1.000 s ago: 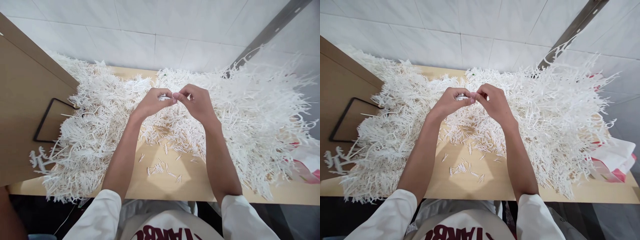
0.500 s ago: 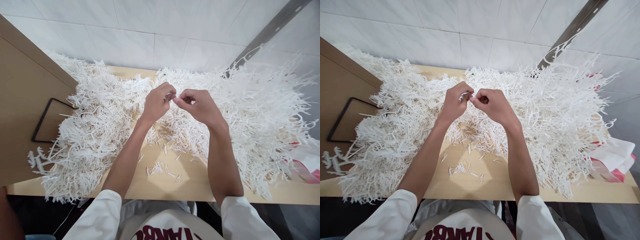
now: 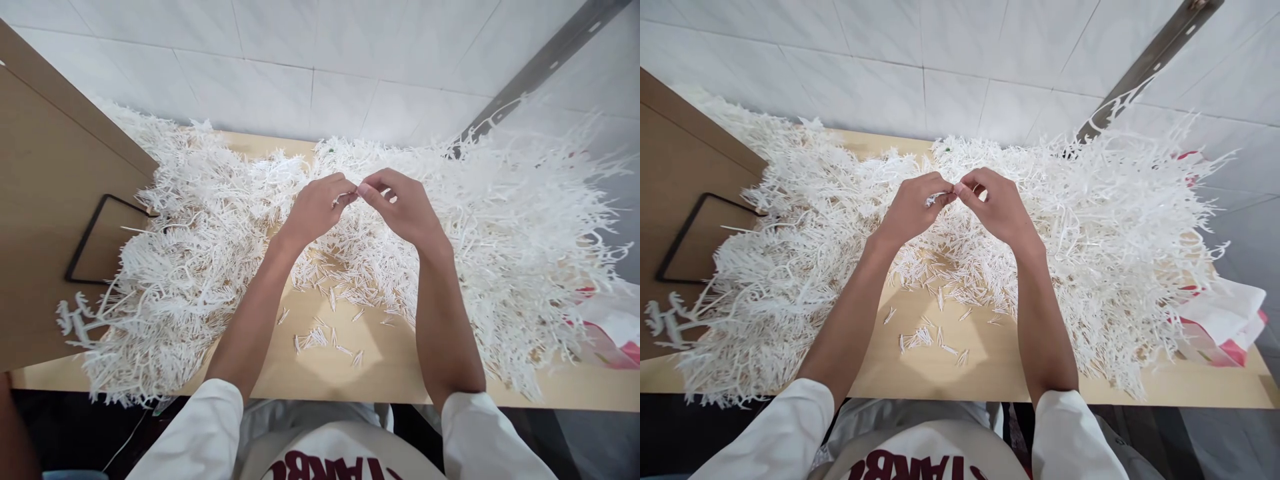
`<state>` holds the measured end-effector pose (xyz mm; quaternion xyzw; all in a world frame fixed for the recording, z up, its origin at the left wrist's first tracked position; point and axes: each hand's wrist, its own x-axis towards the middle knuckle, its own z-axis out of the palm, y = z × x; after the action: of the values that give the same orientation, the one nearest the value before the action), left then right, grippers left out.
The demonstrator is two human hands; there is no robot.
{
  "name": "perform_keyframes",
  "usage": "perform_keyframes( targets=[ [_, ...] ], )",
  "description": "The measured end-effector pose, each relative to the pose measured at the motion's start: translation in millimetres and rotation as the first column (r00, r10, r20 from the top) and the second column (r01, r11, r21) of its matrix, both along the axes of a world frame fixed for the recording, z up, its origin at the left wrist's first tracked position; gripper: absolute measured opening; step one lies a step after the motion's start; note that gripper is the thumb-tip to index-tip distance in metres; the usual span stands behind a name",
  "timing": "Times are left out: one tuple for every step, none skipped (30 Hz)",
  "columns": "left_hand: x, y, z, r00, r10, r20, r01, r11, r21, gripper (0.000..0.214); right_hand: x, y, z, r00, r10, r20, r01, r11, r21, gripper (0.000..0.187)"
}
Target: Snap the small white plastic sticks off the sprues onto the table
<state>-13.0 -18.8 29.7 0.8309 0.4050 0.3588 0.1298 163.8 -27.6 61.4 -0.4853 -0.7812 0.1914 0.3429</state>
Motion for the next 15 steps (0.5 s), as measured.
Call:
perform_keyframes(
  targets=[
    [-2,0,0.2,1.0,-0.02,-0.001,0.02,1.0,-0.013,0.022,0,0,-0.7,1.0,0.01,0.025,-0.01,1.0,0.0,0.026],
    [-3,0,0.3,0.999,-0.035,-0.009,0.034,0.999,-0.028,0.021,0,0,-1.2,0.998,0.019,0.052,-0.019,1.0,-0.007,0.026],
    [-3,0,0.3,0.999,-0.039,-0.022,0.038,0.998,-0.042,0.02,-1,0,-1.6,0.997,0.024,0.078,-0.022,1.0,-0.017,0.025],
    [-3,0,0.2,0.999,-0.032,-0.04,0.03,0.998,-0.054,0.019,-2,0,-2.1,0.995,0.025,0.097,-0.023,0.999,-0.027,0.023],
    [-3,-1,0.1,0.998,-0.015,-0.059,0.012,0.998,-0.059,0.017,-3,0,-2.8,0.993,0.029,0.113,-0.024,0.999,-0.043,0.022],
    [-2,-1,0.0,0.997,0.003,-0.079,-0.007,0.998,-0.056,0.016,-4,0,-3.5,0.991,0.037,0.126,-0.029,0.998,-0.065,0.021],
    [-1,-2,-0.1,0.995,0.021,-0.101,-0.025,0.999,-0.046,0.015,-5,0,-4.2,0.989,0.045,0.137,-0.033,0.996,-0.086,0.021],
    [0,-2,-0.2,0.992,0.037,-0.122,-0.04,0.999,-0.029,0.015,-7,-1,-4.4,0.987,0.052,0.15,-0.036,0.994,-0.101,0.021],
    [0,-3,-0.4,0.989,0.048,-0.14,-0.049,0.999,-0.007,0.017,-8,-2,-3.9,0.985,0.052,0.166,-0.035,0.994,-0.105,0.021],
    [1,-3,-0.8,0.987,0.052,-0.154,-0.05,0.999,0.014,0.018,-10,-4,-2.3,0.982,0.047,0.183,-0.03,0.995,-0.096,0.021],
    [0,-3,-1.7,0.985,0.054,-0.165,-0.049,0.998,0.034,0.021,-12,-8,0.7,0.979,0.045,0.198,-0.029,0.996,-0.08,0.022],
    [-1,-2,-3.1,0.983,0.057,-0.173,-0.05,0.998,0.049,0.022,-13,-12,5.2,0.977,0.064,0.205,-0.051,0.996,-0.071,0.023],
    [-3,-1,-5.2,0.982,0.067,-0.178,-0.058,0.997,0.057,0.023,-15,-18,11.0,0.973,0.113,0.2,-0.1,0.992,-0.077,0.023],
    [-6,2,-7.9,0.981,0.085,-0.176,-0.076,0.996,0.056,0.024,-17,-25,17.7,0.968,0.175,0.181,-0.161,0.983,-0.086,0.025],
    [-9,5,-10.9,0.98,0.11,-0.167,-0.103,0.994,0.046,0.023,-19,-31,24.4,0.952,0.267,0.148,-0.251,0.961,-0.113,0.025]
  ],
)
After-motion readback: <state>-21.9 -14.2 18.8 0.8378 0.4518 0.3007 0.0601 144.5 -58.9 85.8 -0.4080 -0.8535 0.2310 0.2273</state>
